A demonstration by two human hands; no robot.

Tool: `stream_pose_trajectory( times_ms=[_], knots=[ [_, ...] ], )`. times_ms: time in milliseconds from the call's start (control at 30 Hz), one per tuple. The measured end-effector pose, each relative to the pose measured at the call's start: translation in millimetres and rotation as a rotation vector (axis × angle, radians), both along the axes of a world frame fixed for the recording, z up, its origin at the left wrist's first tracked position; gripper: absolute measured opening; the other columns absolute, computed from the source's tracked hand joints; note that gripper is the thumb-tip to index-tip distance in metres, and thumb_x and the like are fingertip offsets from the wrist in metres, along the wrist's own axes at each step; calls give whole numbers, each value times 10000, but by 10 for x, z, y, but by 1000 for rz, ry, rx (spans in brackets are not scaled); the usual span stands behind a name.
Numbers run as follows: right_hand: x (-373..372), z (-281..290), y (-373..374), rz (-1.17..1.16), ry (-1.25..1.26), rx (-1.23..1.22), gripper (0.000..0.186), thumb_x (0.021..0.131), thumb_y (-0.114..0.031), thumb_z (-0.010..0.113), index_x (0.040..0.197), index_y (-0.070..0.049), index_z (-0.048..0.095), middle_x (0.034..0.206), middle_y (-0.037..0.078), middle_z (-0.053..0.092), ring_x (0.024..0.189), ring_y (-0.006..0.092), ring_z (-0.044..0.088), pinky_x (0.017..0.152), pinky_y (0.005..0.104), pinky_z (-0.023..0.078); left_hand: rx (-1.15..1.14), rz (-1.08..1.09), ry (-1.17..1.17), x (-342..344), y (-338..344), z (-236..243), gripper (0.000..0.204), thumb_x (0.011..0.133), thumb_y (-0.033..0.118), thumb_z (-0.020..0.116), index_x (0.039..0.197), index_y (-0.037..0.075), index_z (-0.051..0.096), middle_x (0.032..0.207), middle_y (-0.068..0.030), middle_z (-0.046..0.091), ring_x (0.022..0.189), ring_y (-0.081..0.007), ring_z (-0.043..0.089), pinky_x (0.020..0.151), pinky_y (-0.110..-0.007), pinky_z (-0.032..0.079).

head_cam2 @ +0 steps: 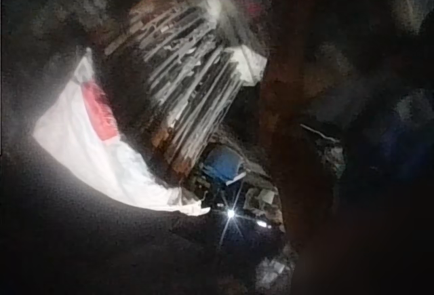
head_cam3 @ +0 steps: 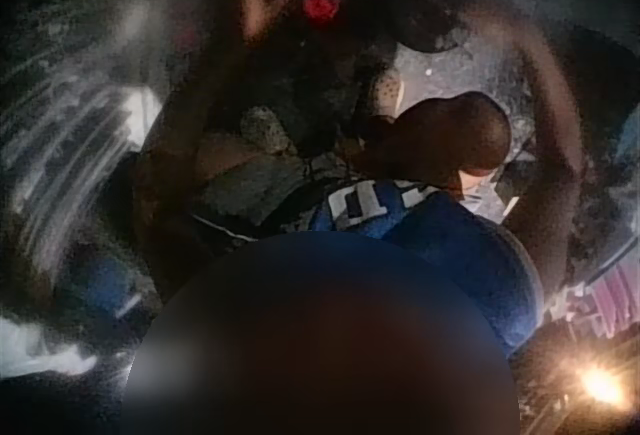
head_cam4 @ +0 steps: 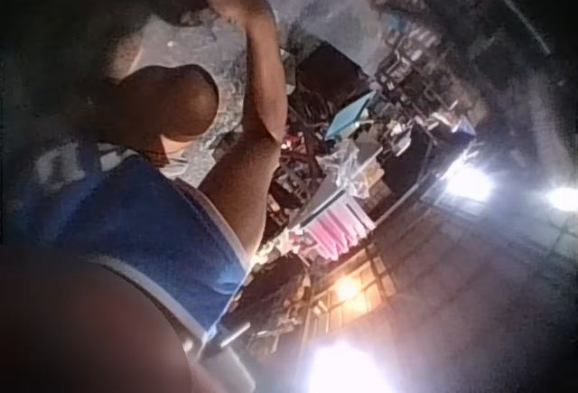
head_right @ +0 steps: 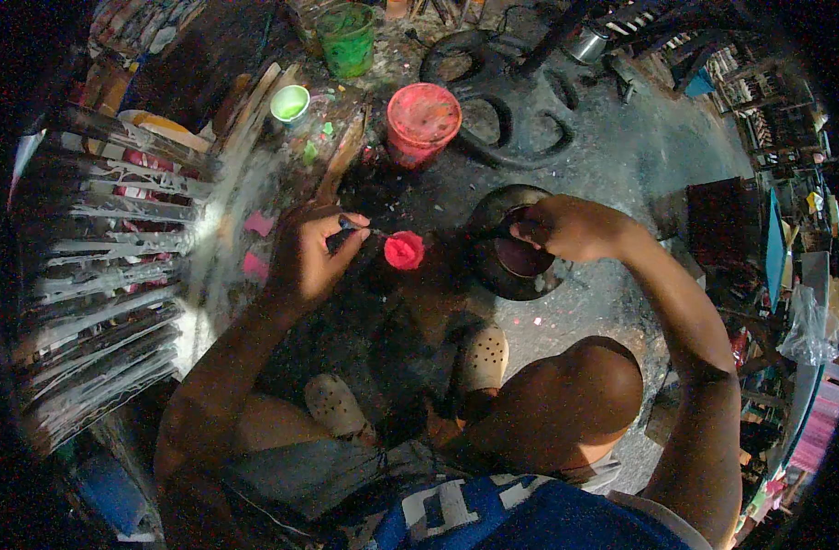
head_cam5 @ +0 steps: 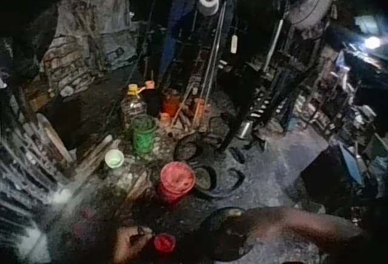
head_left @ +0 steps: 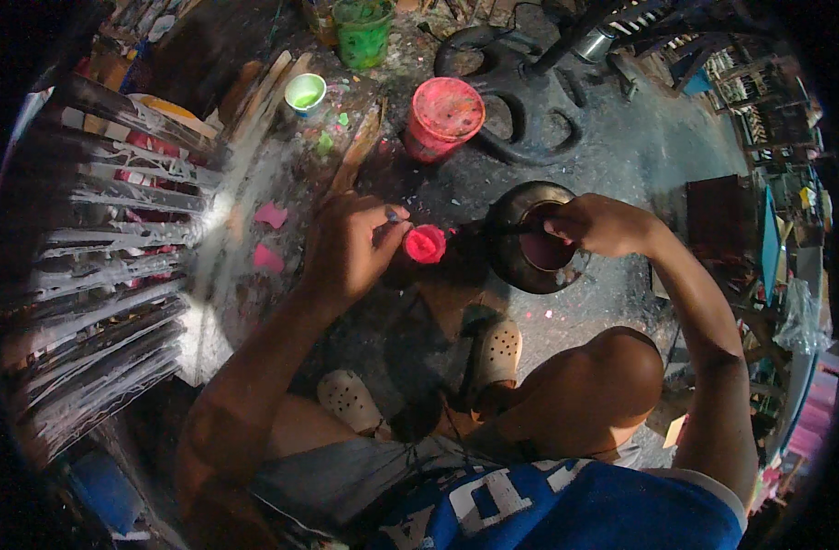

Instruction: The person scoops pink paint from a small cup into a larger container and stirs it with a stick. They repeat this process multiple times, transferring paint between the two containers and mixing the contents.

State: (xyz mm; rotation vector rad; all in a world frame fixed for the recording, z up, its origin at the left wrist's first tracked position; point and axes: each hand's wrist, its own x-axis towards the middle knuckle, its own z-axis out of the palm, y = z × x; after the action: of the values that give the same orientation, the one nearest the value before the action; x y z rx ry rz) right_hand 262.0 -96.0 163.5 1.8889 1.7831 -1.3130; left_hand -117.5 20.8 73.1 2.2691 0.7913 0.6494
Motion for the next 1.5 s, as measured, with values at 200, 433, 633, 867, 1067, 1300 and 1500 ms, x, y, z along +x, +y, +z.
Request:
stream_pose_trajectory(
  times_ms=[200,433,633,867,1067,1300,1500],
  knots=[
    [-162,-41,78,77,11,4,527,1186,-431,497,1101,18,761,962,264,761,854,372,725,820,534,539,-45,21,-48,-14,-25,-42,138,926,164,850,1032,75,835,905,-112,760,892,-353,719,841,-481,545],
    [-16,-424,146,399,152,141,346,1109,-287,592,1217,4,746,1099,264,768,1005,448,741,873,510,577,40,-26,-92,-18,0,-66,136,929,158,840,1033,71,835,955,-127,786,946,-370,732,869,-484,548],
    [120,-786,136,665,307,396,260,992,-235,658,1127,-34,754,1086,222,776,1036,420,757,860,502,607,-1,-20,-91,-20,13,-95,137,930,151,835,1034,62,840,955,-131,788,934,-371,734,865,-496,548],
    [-143,-706,154,475,-64,182,344,1126,-306,559,1078,-60,795,1074,222,801,1013,457,763,851,545,608,15,-26,-72,-24,5,-17,133,935,147,817,1030,60,847,961,-137,806,938,-375,757,878,-490,559],
    [-285,-565,193,333,-183,27,450,1134,-443,545,1224,-97,819,1234,221,806,1209,453,750,1020,574,591,53,-17,-70,-17,-2,-48,146,944,174,797,1037,73,846,941,-128,791,944,-371,742,884,-499,549],
    [-466,-352,245,307,-229,20,536,1172,-434,484,1133,-24,826,1145,241,815,1101,476,772,951,564,612,45,-9,-36,-44,-16,-37,151,934,170,805,1043,74,846,930,-126,778,915,-377,723,890,-508,536],
    [-562,-251,269,306,-260,-63,566,1172,-461,478,1145,-19,830,1143,255,815,1129,471,775,978,568,609,41,4,-64,-53,-23,-19,163,934,178,822,1049,64,844,952,-133,787,910,-380,721,884,-508,536]
  ],
)
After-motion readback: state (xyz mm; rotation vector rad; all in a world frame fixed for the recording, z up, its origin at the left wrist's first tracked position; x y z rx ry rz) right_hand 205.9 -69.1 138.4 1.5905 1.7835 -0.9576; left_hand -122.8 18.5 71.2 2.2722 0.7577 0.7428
